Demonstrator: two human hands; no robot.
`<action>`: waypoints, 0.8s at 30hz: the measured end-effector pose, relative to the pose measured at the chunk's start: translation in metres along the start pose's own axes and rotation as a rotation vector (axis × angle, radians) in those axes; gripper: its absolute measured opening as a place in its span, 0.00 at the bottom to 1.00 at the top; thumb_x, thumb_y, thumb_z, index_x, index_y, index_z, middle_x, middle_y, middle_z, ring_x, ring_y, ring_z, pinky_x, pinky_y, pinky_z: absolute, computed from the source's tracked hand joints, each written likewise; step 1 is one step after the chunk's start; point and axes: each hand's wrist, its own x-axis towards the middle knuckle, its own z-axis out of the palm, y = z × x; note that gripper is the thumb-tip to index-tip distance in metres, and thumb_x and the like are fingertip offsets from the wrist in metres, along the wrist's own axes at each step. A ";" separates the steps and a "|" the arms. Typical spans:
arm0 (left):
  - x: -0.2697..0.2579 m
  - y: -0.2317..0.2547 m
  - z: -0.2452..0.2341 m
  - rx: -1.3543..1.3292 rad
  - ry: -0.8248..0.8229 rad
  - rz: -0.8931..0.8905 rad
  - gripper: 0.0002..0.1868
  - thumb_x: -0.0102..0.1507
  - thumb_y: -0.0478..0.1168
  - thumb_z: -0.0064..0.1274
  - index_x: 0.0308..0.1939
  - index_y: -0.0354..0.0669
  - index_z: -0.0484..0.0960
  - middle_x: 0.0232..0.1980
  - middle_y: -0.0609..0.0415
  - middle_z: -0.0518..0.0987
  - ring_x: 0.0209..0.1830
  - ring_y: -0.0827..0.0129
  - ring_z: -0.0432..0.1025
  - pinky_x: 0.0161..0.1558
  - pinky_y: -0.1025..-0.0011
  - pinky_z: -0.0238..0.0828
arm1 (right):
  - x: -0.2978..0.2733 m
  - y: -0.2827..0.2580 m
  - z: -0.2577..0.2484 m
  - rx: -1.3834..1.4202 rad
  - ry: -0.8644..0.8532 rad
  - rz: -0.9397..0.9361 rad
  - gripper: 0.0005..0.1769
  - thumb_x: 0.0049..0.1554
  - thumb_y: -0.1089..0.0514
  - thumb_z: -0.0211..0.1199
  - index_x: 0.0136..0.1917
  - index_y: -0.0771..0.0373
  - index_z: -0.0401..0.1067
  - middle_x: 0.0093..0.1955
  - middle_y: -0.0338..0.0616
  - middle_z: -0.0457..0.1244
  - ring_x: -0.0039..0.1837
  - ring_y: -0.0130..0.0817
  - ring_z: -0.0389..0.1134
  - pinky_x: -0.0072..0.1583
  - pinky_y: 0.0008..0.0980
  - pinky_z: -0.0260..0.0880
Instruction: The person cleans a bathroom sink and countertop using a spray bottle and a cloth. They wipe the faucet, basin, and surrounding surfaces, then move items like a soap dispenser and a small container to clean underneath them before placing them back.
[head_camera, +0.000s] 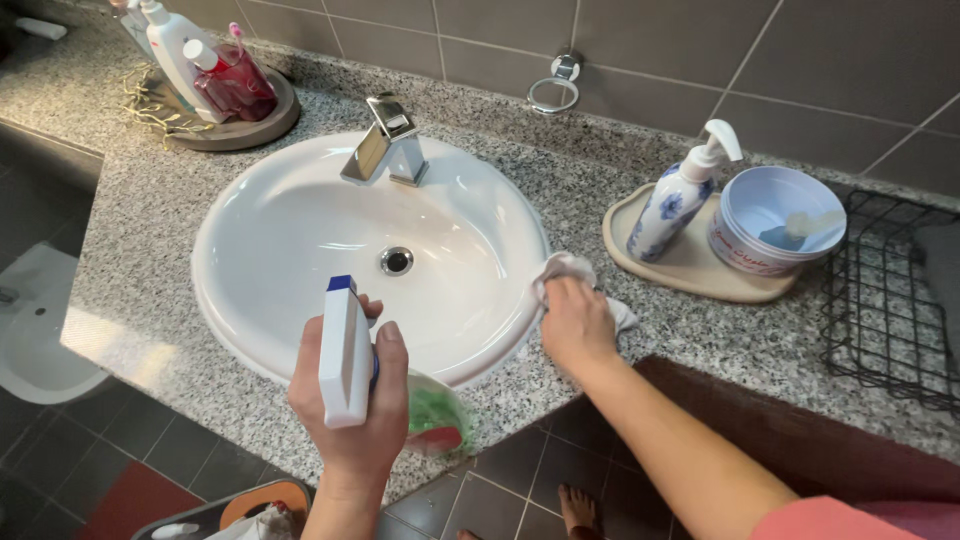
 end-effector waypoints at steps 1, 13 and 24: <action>-0.001 0.003 0.008 -0.009 0.013 -0.007 0.13 0.64 0.33 0.56 0.51 0.30 0.78 0.44 0.47 0.83 0.32 0.69 0.79 0.34 0.73 0.75 | -0.011 -0.003 -0.003 0.026 0.036 -0.047 0.12 0.53 0.62 0.57 0.51 0.64 0.72 0.55 0.51 0.67 0.59 0.50 0.68 0.62 0.50 0.66; -0.009 0.049 0.115 0.046 0.071 0.265 0.12 0.65 0.34 0.60 0.50 0.32 0.78 0.47 0.44 0.78 0.43 0.53 0.78 0.43 0.64 0.76 | -0.025 0.025 -0.034 0.218 0.114 -0.309 0.24 0.45 0.63 0.63 0.57 0.61 0.73 0.56 0.46 0.67 0.60 0.47 0.67 0.58 0.48 0.66; -0.049 0.034 0.131 0.043 0.091 0.130 0.28 0.64 0.47 0.62 0.60 0.29 0.75 0.59 0.43 0.72 0.44 0.60 0.73 0.42 0.66 0.73 | -0.028 0.083 -0.045 0.211 0.129 -0.270 0.22 0.47 0.64 0.62 0.57 0.60 0.74 0.57 0.46 0.67 0.62 0.45 0.67 0.61 0.47 0.66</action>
